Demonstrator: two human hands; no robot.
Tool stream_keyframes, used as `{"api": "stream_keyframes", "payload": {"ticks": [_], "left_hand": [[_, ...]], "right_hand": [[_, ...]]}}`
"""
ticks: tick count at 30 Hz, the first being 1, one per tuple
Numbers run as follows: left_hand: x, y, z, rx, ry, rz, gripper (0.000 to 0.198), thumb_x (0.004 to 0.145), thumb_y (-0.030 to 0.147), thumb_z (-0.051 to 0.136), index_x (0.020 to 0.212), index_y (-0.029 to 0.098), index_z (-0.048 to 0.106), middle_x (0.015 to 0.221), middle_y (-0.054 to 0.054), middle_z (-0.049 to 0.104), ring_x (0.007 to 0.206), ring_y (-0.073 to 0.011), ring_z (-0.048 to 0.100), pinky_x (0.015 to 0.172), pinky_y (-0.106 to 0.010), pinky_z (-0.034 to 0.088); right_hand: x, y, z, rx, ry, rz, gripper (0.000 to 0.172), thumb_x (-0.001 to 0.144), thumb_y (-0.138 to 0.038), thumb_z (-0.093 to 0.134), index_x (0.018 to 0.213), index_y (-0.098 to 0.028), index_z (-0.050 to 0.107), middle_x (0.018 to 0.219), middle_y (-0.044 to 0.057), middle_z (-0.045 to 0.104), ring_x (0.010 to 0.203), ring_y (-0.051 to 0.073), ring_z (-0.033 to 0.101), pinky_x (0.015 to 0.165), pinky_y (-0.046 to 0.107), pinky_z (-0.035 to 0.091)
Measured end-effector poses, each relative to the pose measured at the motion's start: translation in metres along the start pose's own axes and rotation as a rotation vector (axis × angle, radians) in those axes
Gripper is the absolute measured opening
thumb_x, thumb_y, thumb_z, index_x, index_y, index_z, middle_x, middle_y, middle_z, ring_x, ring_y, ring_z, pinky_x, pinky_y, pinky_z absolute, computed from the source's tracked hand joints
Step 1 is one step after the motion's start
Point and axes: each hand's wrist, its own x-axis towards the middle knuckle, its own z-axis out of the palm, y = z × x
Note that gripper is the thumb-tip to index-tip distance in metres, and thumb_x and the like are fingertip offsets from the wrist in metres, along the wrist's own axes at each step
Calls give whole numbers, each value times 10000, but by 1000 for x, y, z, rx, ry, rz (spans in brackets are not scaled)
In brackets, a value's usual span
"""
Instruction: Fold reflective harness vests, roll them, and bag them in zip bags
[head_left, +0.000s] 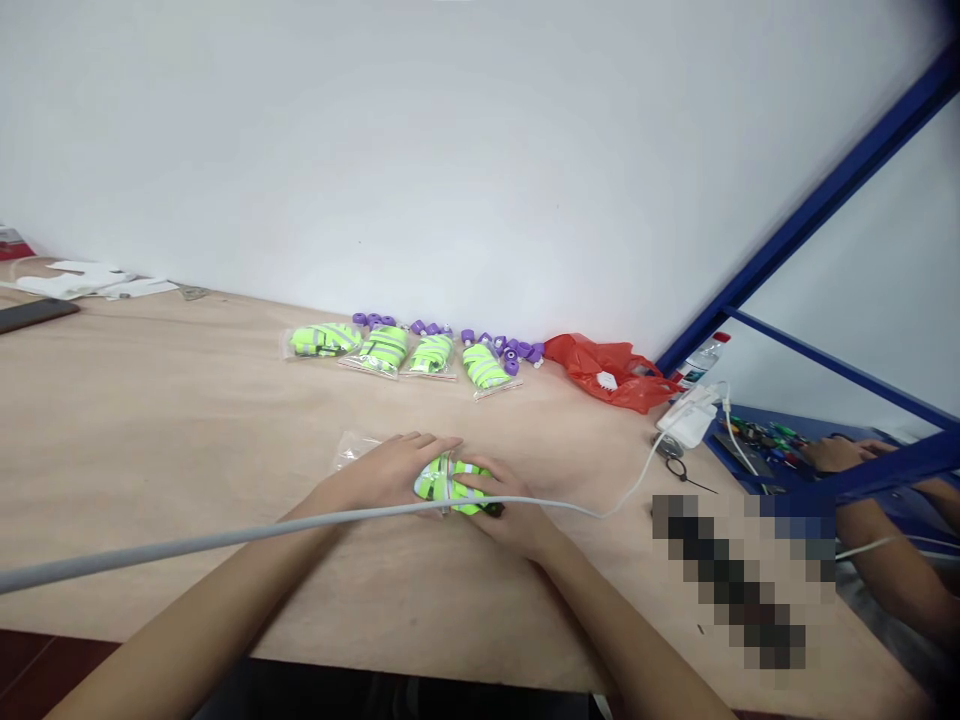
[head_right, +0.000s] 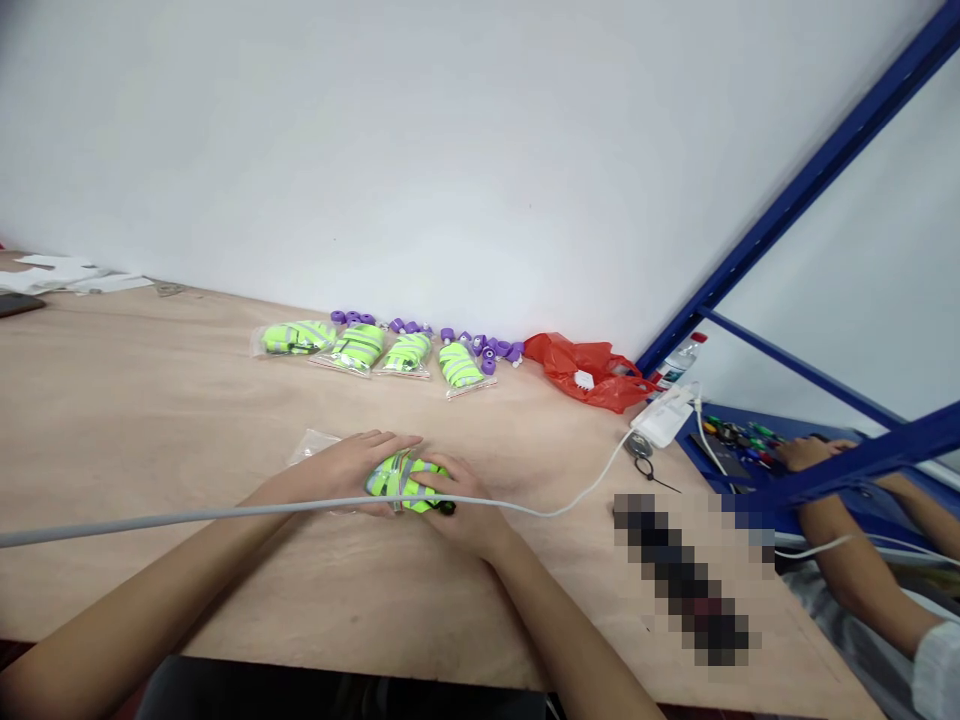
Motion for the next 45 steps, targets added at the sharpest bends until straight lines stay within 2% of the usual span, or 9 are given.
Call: {"api": "stream_keyframes", "payload": {"ticks": [8,13,18,23,27,30,35,41,45], "left_hand": [[2,18,-4,-122,-19,55,895,762,453,832,1505,245,379,1468,-121,528,1332,-320,502,1094,-408,391],[4,15,1,-121,29,85,908,788,485,810,1529,265,334,1471,-110,526,1317,-311,512,1068,-401,402],[7,12,11,-66,48,95,908,798,528,777,1533,270,310,1478,-97,521,1317,-321,509,1076,-418,389],[10,24,13,40,53,88,823,850,518,723,1515,263,311,1494,-102,501,1334,-310,482,1087,-427,364],[9,20,8,99,33,75,971,786,589,756,1542,263,241,1550,-123,431,1390,-330,418,1114,-441,330],[9,14,6,177,11,-12,938,738,578,797,1493,268,335,1488,-127,501,1332,-366,472,1086,-477,343],[16,20,13,222,4,-76,651,794,450,765,1356,255,502,1347,-120,606,1215,-359,557,1004,-474,415],[22,20,21,178,86,-61,451,881,514,655,1220,223,594,1219,-123,658,1111,-331,602,940,-446,460],[19,14,15,95,97,-26,479,834,532,688,1185,216,610,1162,-103,669,1049,-307,624,906,-405,474]], "right_hand": [[-1,-6,4,-36,25,-45,405,886,-242,658,1287,-294,636,1387,92,557,1263,280,566,1021,457,535],[1,-10,12,-69,97,20,355,881,-246,663,1234,-273,670,1316,109,531,1187,269,585,958,425,575],[3,-12,14,-64,182,5,319,901,-241,639,1216,-279,672,1179,90,556,1075,236,610,910,395,585],[0,-11,8,-89,149,100,339,873,-234,668,1205,-298,687,1202,76,574,1086,236,609,920,387,584],[0,-5,4,-91,191,48,337,866,-251,679,1201,-284,690,1163,91,594,1061,249,621,892,406,589],[1,-1,4,-73,226,25,319,865,-232,666,1180,-274,690,1155,95,608,1042,246,634,875,406,588],[4,0,7,-34,276,122,237,859,-269,674,1093,-264,710,1086,78,659,976,240,663,850,396,591],[9,-12,5,-11,204,197,148,857,-269,671,989,-232,724,1059,62,696,943,225,689,851,360,591],[10,-23,-7,8,14,62,320,913,-262,604,1230,-246,650,1259,85,677,1154,253,655,993,405,555]]}}
